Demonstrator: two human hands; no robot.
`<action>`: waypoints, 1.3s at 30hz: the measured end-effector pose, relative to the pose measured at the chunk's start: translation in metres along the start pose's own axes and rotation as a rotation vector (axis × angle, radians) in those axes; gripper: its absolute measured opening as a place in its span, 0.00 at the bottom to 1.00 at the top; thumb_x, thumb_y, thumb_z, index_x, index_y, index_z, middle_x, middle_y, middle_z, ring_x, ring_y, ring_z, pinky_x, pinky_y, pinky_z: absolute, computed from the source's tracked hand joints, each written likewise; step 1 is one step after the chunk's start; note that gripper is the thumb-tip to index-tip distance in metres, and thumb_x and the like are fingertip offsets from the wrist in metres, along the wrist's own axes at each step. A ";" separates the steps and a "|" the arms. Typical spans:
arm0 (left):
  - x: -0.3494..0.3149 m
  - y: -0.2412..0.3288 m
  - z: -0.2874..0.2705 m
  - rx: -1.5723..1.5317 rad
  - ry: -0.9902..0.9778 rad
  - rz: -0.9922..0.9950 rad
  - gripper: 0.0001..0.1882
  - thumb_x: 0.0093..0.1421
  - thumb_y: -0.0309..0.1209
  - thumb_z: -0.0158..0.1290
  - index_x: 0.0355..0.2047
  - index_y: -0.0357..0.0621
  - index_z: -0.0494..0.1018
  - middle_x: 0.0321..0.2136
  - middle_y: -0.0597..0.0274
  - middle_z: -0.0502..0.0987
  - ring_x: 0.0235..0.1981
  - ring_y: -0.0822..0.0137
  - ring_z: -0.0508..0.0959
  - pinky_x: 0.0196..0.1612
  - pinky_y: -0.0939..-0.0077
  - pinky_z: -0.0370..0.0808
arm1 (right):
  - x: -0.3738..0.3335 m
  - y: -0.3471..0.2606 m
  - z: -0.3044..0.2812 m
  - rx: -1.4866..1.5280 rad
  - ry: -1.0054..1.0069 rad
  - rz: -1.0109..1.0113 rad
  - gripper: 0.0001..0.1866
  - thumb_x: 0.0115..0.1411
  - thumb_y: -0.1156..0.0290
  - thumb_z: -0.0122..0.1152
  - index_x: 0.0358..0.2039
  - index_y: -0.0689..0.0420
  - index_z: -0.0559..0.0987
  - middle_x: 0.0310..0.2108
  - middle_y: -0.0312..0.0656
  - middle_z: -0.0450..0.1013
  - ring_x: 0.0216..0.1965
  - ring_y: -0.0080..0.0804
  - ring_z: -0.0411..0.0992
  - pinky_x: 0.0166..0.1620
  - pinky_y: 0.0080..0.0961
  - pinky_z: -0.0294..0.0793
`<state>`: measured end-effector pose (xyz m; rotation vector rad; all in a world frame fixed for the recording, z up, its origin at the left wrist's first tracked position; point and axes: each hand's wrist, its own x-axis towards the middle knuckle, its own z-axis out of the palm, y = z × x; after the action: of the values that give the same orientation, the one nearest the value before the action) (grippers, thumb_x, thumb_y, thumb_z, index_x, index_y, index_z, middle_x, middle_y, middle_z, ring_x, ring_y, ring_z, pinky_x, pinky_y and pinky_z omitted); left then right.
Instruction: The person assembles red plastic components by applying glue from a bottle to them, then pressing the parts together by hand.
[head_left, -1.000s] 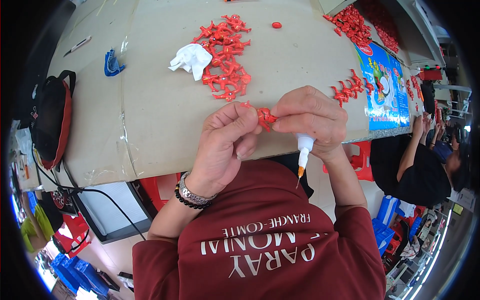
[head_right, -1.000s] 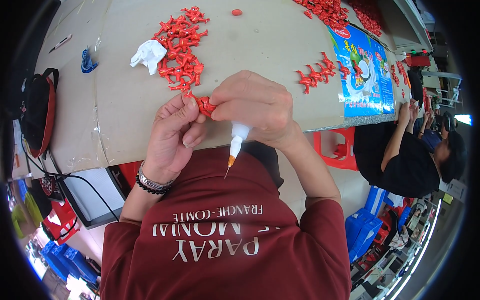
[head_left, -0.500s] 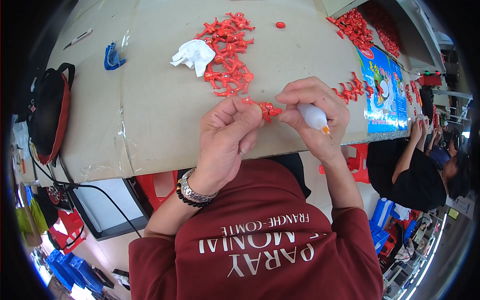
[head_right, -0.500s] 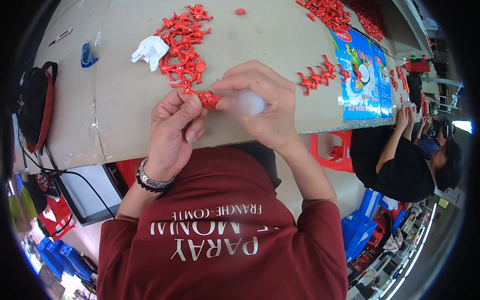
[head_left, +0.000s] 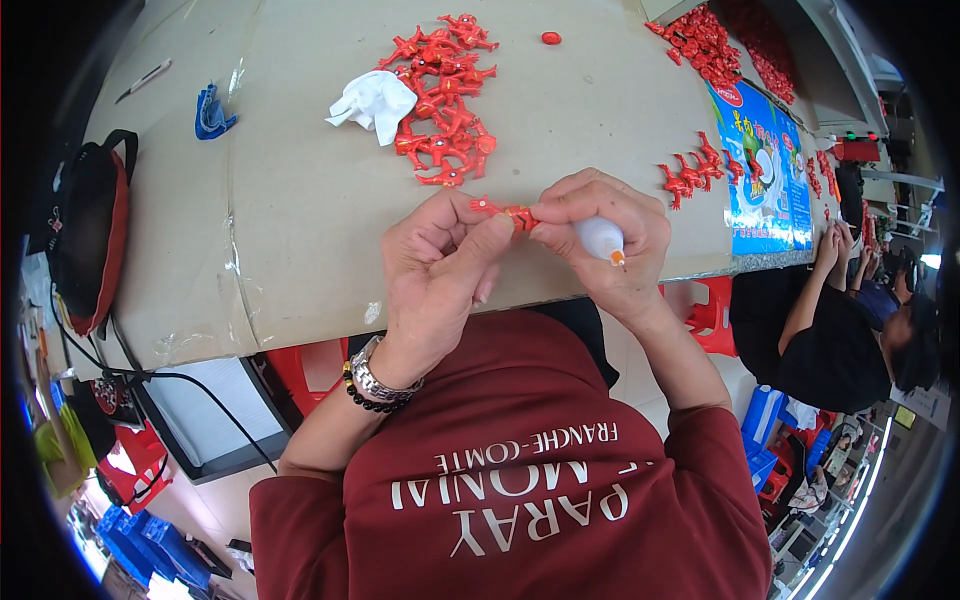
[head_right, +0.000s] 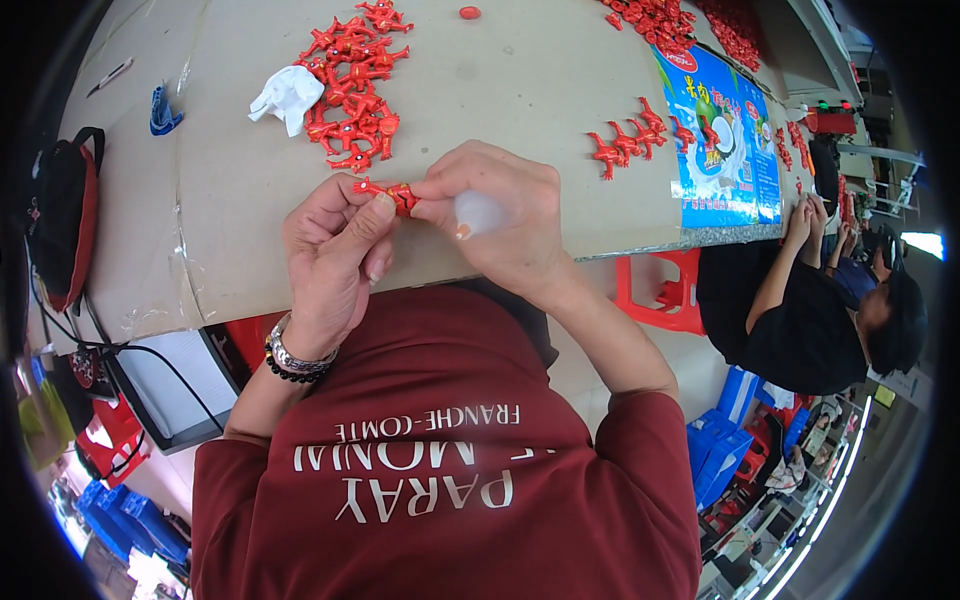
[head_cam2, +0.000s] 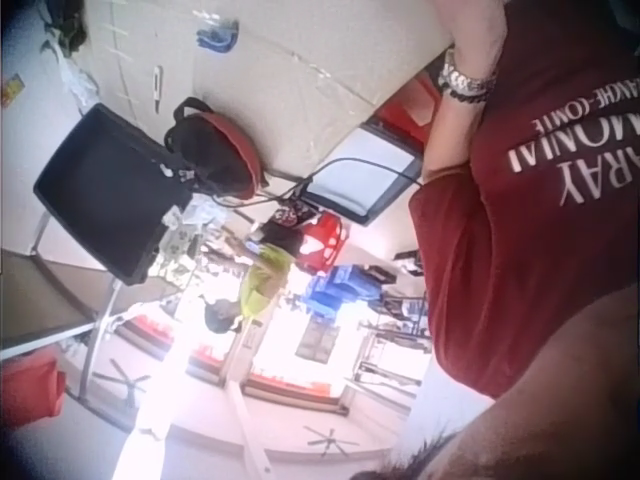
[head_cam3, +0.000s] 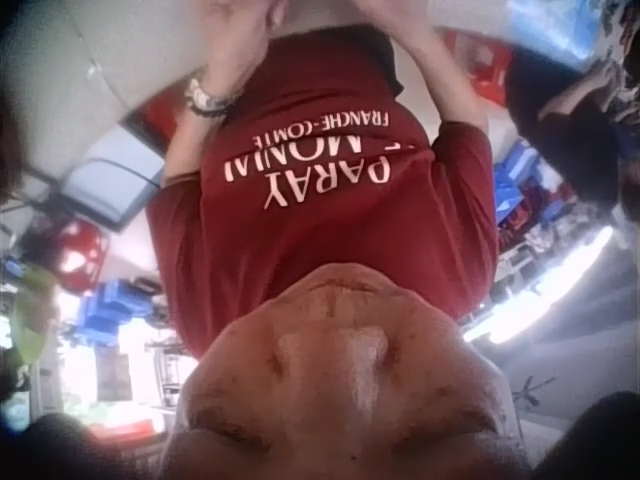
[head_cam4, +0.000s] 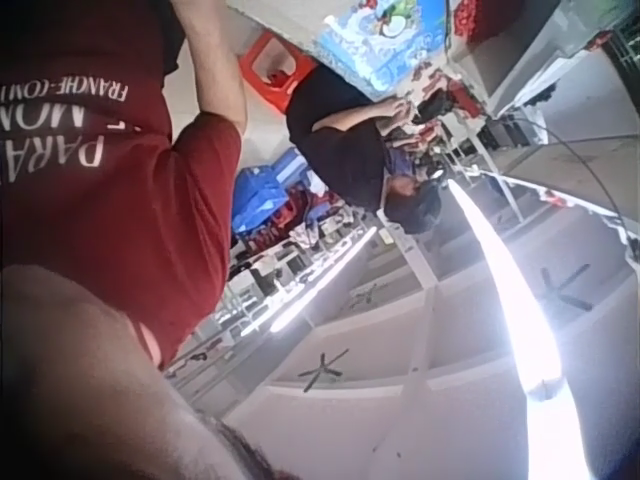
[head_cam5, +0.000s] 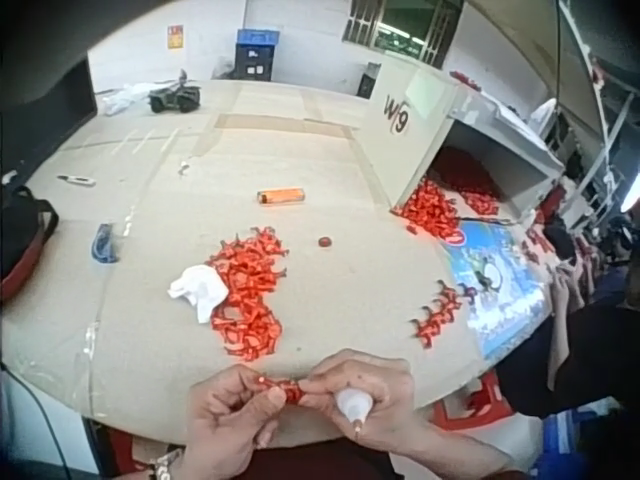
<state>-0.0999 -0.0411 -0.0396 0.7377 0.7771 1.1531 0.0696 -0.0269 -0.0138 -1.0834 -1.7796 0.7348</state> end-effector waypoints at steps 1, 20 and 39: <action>0.000 -0.001 0.000 0.001 0.000 -0.002 0.05 0.62 0.25 0.52 0.30 0.37 0.72 0.16 0.72 0.69 0.13 0.84 0.62 0.15 0.88 0.54 | -0.001 0.000 0.000 -0.018 -0.018 -0.003 0.08 0.45 0.83 0.69 0.27 0.62 0.79 0.26 0.43 0.76 0.27 0.28 0.74 0.31 0.21 0.72; 0.005 -0.007 -0.001 0.064 0.036 0.006 0.04 0.62 0.25 0.52 0.33 0.36 0.72 0.18 0.70 0.71 0.13 0.83 0.62 0.16 0.87 0.56 | -0.002 0.017 0.007 0.072 0.034 0.013 0.09 0.43 0.82 0.70 0.25 0.62 0.78 0.23 0.42 0.75 0.24 0.30 0.74 0.26 0.22 0.72; 0.008 -0.004 0.003 0.054 0.010 0.054 0.07 0.61 0.25 0.53 0.38 0.34 0.73 0.18 0.70 0.72 0.15 0.83 0.67 0.17 0.88 0.61 | 0.009 0.014 -0.001 -0.011 0.042 -0.066 0.11 0.42 0.83 0.70 0.27 0.60 0.79 0.24 0.41 0.75 0.27 0.31 0.75 0.28 0.22 0.73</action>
<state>-0.0938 -0.0345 -0.0430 0.8030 0.8034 1.1883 0.0736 -0.0124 -0.0215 -1.0349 -1.7766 0.6581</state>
